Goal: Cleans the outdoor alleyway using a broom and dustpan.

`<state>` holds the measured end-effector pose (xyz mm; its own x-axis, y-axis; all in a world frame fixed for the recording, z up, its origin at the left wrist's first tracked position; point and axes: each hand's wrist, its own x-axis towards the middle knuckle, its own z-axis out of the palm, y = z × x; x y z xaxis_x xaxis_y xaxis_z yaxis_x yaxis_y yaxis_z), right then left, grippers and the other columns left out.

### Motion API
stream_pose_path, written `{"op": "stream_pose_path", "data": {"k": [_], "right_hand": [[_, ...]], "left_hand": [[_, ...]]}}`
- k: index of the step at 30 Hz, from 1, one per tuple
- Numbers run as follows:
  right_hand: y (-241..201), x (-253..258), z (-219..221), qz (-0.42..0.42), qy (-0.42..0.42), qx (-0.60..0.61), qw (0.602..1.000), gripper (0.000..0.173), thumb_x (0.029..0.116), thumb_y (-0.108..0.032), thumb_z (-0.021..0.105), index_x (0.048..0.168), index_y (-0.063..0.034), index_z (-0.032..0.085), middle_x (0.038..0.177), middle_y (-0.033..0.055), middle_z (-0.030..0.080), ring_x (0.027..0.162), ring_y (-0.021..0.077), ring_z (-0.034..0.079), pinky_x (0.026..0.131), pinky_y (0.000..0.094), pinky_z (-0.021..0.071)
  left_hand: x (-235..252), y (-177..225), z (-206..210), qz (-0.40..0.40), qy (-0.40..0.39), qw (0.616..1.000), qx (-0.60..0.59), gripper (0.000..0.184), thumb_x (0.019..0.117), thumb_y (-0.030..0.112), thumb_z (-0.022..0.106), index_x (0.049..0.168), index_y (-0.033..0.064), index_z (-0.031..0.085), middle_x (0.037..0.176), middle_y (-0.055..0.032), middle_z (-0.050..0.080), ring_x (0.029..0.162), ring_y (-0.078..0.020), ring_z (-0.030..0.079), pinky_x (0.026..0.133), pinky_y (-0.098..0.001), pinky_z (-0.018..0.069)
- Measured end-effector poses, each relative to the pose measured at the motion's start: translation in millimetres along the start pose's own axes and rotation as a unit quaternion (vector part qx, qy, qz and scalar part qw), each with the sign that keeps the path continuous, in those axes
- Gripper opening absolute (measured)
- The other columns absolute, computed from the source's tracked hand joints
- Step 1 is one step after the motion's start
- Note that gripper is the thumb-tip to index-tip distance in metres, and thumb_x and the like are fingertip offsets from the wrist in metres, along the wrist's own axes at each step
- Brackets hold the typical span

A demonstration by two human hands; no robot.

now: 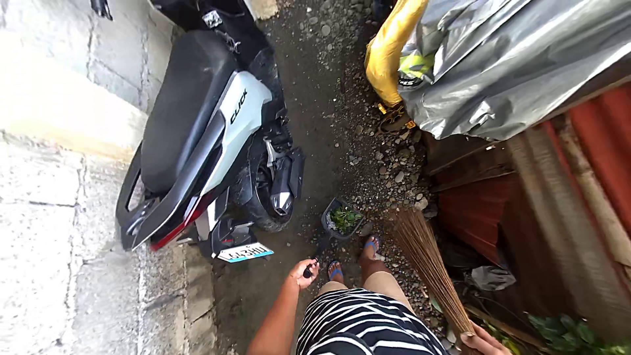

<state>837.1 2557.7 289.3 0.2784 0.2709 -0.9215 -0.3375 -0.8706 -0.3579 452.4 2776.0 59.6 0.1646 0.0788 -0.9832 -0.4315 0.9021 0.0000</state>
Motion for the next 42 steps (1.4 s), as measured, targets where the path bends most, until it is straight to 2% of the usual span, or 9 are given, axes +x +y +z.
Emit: {"op": "stream_pose_path", "data": {"k": [6,12,19,26,30,35,37,40,42], "right_hand": [[-44.4,79.5,-23.0,0.035,0.023,0.138,0.99,0.034,0.1052,-0.013,0.044,0.138,-0.0037,0.043,0.084,0.0098,0.063,0.064,0.0181,0.065,0.059,0.0349,0.0581],[-134.7,160.5,-44.9,0.107,0.012,0.24,0.965,0.022,0.106,-0.025,0.046,0.109,-0.0054,0.055,0.072,0.0098,0.064,0.057,0.0183,0.064,0.051,0.033,0.0565],[-252.6,210.7,-40.1,0.114,-0.017,0.228,0.967,0.021,0.1058,-0.026,0.047,0.108,-0.006,0.054,0.072,0.01,0.064,0.056,0.0192,0.065,0.05,0.0325,0.0569],[-371.4,256.5,13.7,0.118,-0.025,0.22,0.968,0.02,0.1068,-0.024,0.045,0.105,-0.0069,0.054,0.073,0.0096,0.064,0.057,0.0189,0.064,0.051,0.0318,0.0566],[-445.8,258.0,60.0,0.121,-0.047,0.233,0.964,0.023,0.1085,-0.028,0.04,0.107,-0.0085,0.052,0.072,0.0086,0.064,0.056,0.018,0.064,0.051,0.0313,0.0563],[-546.3,241.3,124.2,0.093,-0.048,0.146,0.984,0.02,0.109,-0.021,0.039,0.107,-0.0058,0.053,0.071,0.0075,0.065,0.058,0.0161,0.065,0.054,0.0309,0.0569],[-578.5,240.5,138.5,0.058,-0.06,0.099,0.992,0.016,0.1074,-0.014,0.042,0.116,-0.0049,0.051,0.077,0.0082,0.063,0.061,0.0167,0.064,0.055,0.0326,0.0571],[-633.8,251.0,154.2,0.007,-0.099,0.029,0.995,0.043,0.1035,-0.008,0.047,0.145,-0.0051,0.04,0.087,0.0104,0.063,0.065,0.0189,0.065,0.06,0.0367,0.0584],[-672.1,268.3,165.8,-0.022,-0.124,-0.006,0.992,0.054,0.1011,-0.007,0.05,0.152,-0.0065,0.033,0.092,0.0109,0.063,0.066,0.0189,0.066,0.061,0.0377,0.0588]], "left_hand": [[-18.9,18.6,77.3,0.007,-0.077,0.996,-0.053,0.019,0.1061,0.013,0.038,0.098,0.0047,0.052,0.074,-0.0037,0.057,0.045,-0.0029,0.048,0.04,-0.0119,0.042],[-44.6,39.9,169.3,0.028,-0.174,0.978,-0.113,0.025,0.1073,0.016,0.034,0.114,0.001,0.053,0.074,-0.0024,0.058,0.045,-0.0015,0.052,0.041,-0.0107,0.0445],[-55.4,96.8,257.1,0.057,-0.294,0.938,-0.174,0.031,0.1059,0.015,0.035,0.128,-0.0002,0.051,0.082,-0.0044,0.062,0.05,-0.0028,0.057,0.044,-0.0111,0.0484],[-62.2,219.8,317.2,0.057,-0.367,0.912,-0.172,0.032,0.1014,0.011,0.044,0.131,0.0002,0.05,0.084,-0.0054,0.063,0.054,-0.0056,0.061,0.049,-0.0134,0.0531],[-54.4,319.1,349.6,0.079,-0.336,0.927,-0.146,0.028,0.1039,0.012,0.039,0.127,0.0011,0.051,0.081,-0.004,0.062,0.052,-0.0038,0.059,0.047,-0.0123,0.0512],[-52.1,442.4,405.2,0.113,-0.195,0.971,-0.083,0.017,0.1064,0.011,0.036,0.108,0.0049,0.052,0.071,0.0001,0.055,0.046,-0.0004,0.051,0.042,-0.0102,0.0452],[-41.6,484.0,426.1,0.116,-0.139,0.981,-0.064,0.012,0.1051,0.01,0.04,0.1,0.0064,0.051,0.068,0.0002,0.052,0.046,-0.0012,0.05,0.042,-0.0108,0.0443],[-19.5,543.3,463.6,0.11,-0.077,0.989,-0.056,0.014,0.1029,0.009,0.045,0.09,0.0096,0.05,0.065,0.0001,0.051,0.047,-0.0038,0.05,0.044,-0.0126,0.0449],[-0.3,579.0,485.9,0.107,-0.059,0.991,-0.059,0.015,0.102,0.008,0.046,0.088,0.0112,0.049,0.065,0.0004,0.049,0.047,-0.0042,0.049,0.044,-0.013,0.0447]]}}
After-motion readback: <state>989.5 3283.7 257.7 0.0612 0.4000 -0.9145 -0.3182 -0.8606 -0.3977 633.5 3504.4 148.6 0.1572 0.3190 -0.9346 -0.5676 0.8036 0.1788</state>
